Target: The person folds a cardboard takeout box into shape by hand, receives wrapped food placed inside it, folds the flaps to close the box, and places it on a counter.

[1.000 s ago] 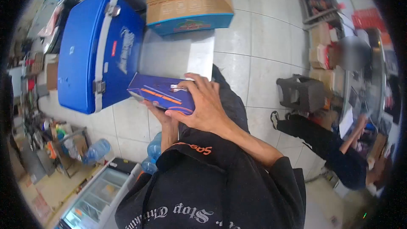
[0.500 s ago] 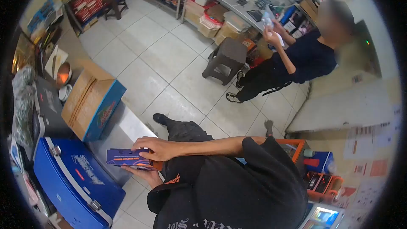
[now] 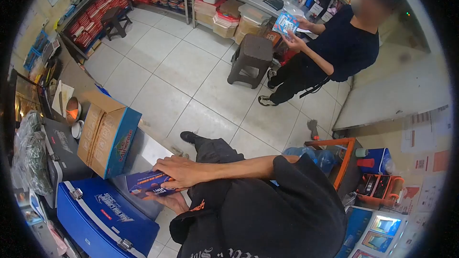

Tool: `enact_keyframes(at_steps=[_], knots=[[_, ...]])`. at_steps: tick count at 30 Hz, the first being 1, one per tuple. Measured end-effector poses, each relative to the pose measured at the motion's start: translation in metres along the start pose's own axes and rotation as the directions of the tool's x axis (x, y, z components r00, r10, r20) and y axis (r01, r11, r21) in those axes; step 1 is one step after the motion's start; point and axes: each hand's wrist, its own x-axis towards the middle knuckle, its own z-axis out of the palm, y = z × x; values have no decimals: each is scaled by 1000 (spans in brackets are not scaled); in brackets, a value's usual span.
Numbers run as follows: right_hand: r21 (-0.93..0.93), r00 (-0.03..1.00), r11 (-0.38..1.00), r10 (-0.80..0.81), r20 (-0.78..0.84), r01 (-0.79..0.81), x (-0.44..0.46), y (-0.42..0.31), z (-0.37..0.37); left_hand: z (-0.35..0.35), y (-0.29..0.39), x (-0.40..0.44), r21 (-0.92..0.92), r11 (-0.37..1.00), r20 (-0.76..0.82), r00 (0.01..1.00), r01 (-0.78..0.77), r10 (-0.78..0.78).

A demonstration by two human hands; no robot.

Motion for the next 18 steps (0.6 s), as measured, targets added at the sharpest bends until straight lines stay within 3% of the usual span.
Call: enact_keyframes(at_steps=[2, 4, 5, 6, 7, 8, 9, 10, 11, 12, 13, 18], knots=[[63, 1000, 998, -25, -19, 26, -1, 0, -4, -14, 9, 6, 0, 997, 32, 997, -71, 71], [125, 998, 991, -48, -34, 52, -2, 4, -12, -23, 26, 6, 6, 987, -144, 977, -158, 157], [170, 999, 985, -42, 32, 36, 0, 7, -18, -50, 34, 14, -26, 989, -41, 989, -143, 142], [215, 994, 976, -41, 99, 19, 1, 11, -24, -46, 47, 14, -25, 989, -47, 988, -146, 145], [195, 991, 980, -53, 121, 28, 1, 15, -28, -34, 68, 9, 57, 988, 239, 963, -140, 123], [200, 990, 979, -57, 129, 30, 1, 18, -34, -30, 82, 7, 139, 978, 500, 864, -157, 68], [219, 976, 975, -92, 197, 47, 0, 22, -41, -42, 84, 16, 202, 957, 597, 801, -209, 49], [236, 957, 970, -126, 262, 63, 1, 25, -47, -38, 85, 12, 202, 956, 591, 805, -211, 53], [247, 930, 969, -70, 360, -23, 3, 30, -51, -31, 85, 9, 318, 927, 589, 808, -198, -29], [248, 930, 969, -69, 361, -24, 4, 35, -54, -18, 85, 4, 430, 884, 579, 808, -184, -114], [228, 898, 973, -63, 436, -42, 6, 40, -56, 6, 79, -10, 652, 694, 525, 842, -305, -123], [172, 809, 973, 26, 588, -157, 2, 68, -58, 3, 28, -18, 547, 818, 416, 906, -177, -81]])
